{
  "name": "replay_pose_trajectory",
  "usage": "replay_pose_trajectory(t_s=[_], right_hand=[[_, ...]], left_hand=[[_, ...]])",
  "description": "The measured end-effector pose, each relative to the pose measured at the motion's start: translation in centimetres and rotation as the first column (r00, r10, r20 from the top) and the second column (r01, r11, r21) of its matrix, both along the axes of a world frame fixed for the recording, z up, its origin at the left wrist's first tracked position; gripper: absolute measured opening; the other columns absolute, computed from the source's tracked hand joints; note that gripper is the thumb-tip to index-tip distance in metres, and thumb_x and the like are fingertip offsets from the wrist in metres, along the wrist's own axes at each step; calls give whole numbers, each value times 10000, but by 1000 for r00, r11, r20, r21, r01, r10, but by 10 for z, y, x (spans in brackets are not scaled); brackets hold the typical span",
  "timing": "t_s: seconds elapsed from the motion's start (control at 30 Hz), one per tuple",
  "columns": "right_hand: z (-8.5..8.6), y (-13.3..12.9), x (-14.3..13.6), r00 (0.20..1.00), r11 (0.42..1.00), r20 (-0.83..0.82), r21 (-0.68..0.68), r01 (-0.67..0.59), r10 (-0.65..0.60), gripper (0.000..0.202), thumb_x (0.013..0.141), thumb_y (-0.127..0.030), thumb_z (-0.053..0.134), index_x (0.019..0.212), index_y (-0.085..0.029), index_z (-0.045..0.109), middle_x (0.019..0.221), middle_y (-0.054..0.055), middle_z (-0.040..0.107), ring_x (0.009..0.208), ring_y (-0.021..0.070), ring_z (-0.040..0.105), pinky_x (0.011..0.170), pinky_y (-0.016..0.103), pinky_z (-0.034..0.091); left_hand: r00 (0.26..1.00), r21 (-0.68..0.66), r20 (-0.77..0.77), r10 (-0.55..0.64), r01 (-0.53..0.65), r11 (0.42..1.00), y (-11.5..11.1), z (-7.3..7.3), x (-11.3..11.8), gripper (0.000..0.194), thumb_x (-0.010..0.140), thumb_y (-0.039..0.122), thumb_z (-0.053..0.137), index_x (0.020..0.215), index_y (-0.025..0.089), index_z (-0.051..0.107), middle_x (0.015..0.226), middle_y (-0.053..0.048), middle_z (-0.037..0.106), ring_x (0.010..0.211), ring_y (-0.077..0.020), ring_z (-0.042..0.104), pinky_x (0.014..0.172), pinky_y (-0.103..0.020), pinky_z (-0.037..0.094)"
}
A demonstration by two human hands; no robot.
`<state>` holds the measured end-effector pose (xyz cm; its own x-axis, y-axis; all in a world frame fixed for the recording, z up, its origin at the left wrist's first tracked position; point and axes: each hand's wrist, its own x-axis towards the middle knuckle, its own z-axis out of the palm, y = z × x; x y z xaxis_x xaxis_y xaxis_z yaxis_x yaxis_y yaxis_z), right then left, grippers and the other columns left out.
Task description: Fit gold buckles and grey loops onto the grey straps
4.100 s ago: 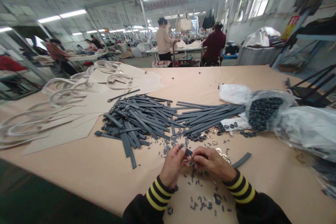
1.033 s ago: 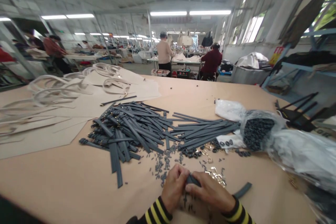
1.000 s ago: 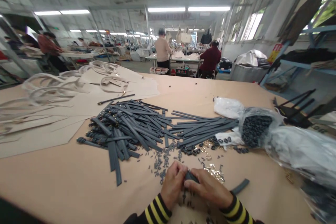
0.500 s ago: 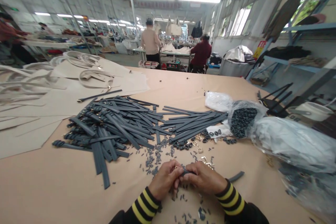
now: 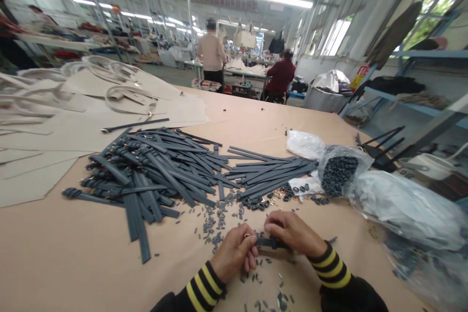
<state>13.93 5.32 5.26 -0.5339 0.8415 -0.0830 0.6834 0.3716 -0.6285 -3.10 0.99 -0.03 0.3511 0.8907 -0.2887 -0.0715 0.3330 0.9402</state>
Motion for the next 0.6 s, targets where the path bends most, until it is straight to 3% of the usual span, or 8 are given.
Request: replay_pose_trajectory(t_s=[0.1,0.17,0.4,0.6], right_hand=[[2,29,5,969,961,166,238,143,-185,205,821,-188,397,791,-171,598,758,10,600,735,125,540,671,203,361],[-3,45,3,924,932,280,322,164,-260,199,802,-148,411,818,-183,606,808,23,597,792,139,543,703,215,353],[-25,62,-14,877,905,363,392,163,-316,126,759,-117,463,749,-167,578,805,58,548,755,173,546,631,240,345],[-20,59,-14,870,892,334,396,219,-362,99,786,-129,424,783,-134,523,804,81,523,747,189,522,643,268,357]], left_hand=[[1000,2,-7,15,-15,1000,0,0,1,238,750,381,465,707,157,395,498,38,541,323,-57,476,276,-125,298],[1000,-5,-7,29,-29,1000,0,0,2,232,747,374,467,705,158,393,510,37,544,324,-58,481,271,-125,290],[999,-2,16,47,-47,999,1,-8,4,247,750,399,455,717,166,380,511,46,532,309,-60,476,253,-126,277],[997,21,23,79,-80,997,2,-11,4,243,756,398,451,721,167,382,506,48,524,313,-65,482,250,-123,284]])
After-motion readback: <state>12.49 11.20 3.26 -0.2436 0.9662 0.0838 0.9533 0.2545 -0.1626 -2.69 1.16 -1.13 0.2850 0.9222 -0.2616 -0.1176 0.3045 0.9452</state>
